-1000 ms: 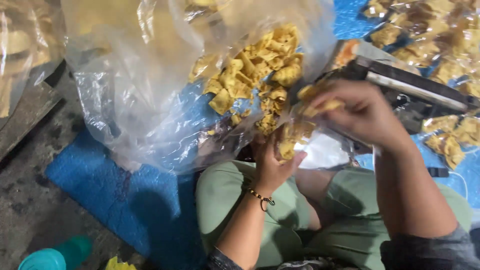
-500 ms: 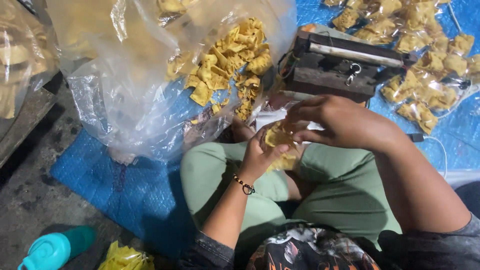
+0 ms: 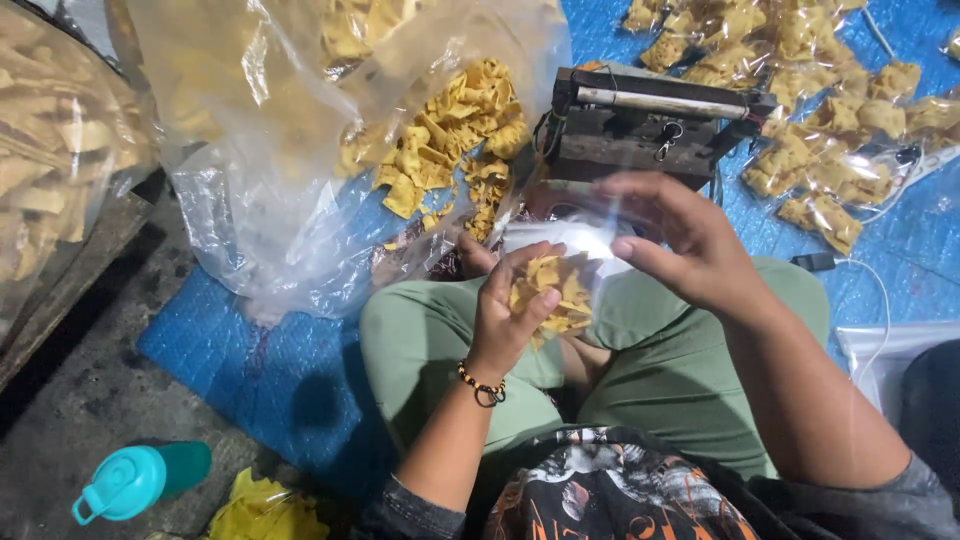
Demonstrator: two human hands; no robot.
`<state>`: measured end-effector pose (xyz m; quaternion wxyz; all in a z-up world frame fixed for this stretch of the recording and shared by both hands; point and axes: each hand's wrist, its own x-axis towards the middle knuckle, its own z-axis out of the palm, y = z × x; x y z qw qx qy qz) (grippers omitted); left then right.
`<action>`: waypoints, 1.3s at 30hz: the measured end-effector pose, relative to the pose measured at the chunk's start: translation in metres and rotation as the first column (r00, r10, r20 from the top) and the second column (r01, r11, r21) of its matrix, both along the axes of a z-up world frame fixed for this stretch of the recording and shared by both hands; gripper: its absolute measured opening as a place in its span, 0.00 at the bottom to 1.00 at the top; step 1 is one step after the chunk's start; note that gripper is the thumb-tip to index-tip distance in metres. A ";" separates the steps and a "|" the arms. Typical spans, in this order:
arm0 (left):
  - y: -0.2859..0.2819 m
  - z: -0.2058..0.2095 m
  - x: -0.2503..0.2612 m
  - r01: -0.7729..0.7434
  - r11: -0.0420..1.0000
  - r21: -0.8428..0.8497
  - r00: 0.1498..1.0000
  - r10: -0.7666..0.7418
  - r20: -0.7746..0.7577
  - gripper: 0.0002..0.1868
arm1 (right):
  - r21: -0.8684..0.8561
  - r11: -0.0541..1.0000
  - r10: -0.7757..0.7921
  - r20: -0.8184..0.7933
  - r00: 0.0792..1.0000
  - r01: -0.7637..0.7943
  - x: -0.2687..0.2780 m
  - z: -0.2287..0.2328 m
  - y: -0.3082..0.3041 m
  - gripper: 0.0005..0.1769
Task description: Manually filling small plastic bags with fried snacks and sealing them using a heat sealer
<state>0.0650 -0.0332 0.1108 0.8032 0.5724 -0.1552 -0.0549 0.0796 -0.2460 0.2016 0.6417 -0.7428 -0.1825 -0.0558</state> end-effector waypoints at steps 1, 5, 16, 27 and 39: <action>-0.001 0.001 -0.001 -0.001 1.000 0.001 1.000 0.001 0.007 0.29 | 0.001 1.000 0.001 0.007 1.000 -0.001 -0.003 -0.016 -0.002 0.29; -0.003 0.003 -0.005 0.027 1.000 -0.001 0.999 -0.027 0.033 0.32 | 0.116 0.991 -0.047 -0.201 0.978 0.072 -0.017 -0.056 -0.002 0.08; -0.002 0.041 -0.014 -0.278 0.954 0.108 0.959 0.269 0.093 0.11 | 0.257 0.951 -0.131 -0.167 0.977 0.172 -0.028 -0.063 -0.001 0.06; 0.006 0.049 -0.002 -0.205 0.975 0.084 0.978 0.201 0.054 0.10 | 0.280 0.931 -0.241 -0.017 0.970 0.236 -0.044 -0.059 -0.014 0.05; -0.025 0.049 0.018 -0.219 0.904 0.366 0.961 0.135 0.241 0.15 | -0.201 0.931 -0.313 -0.013 0.950 0.304 -0.048 -0.041 -0.050 0.08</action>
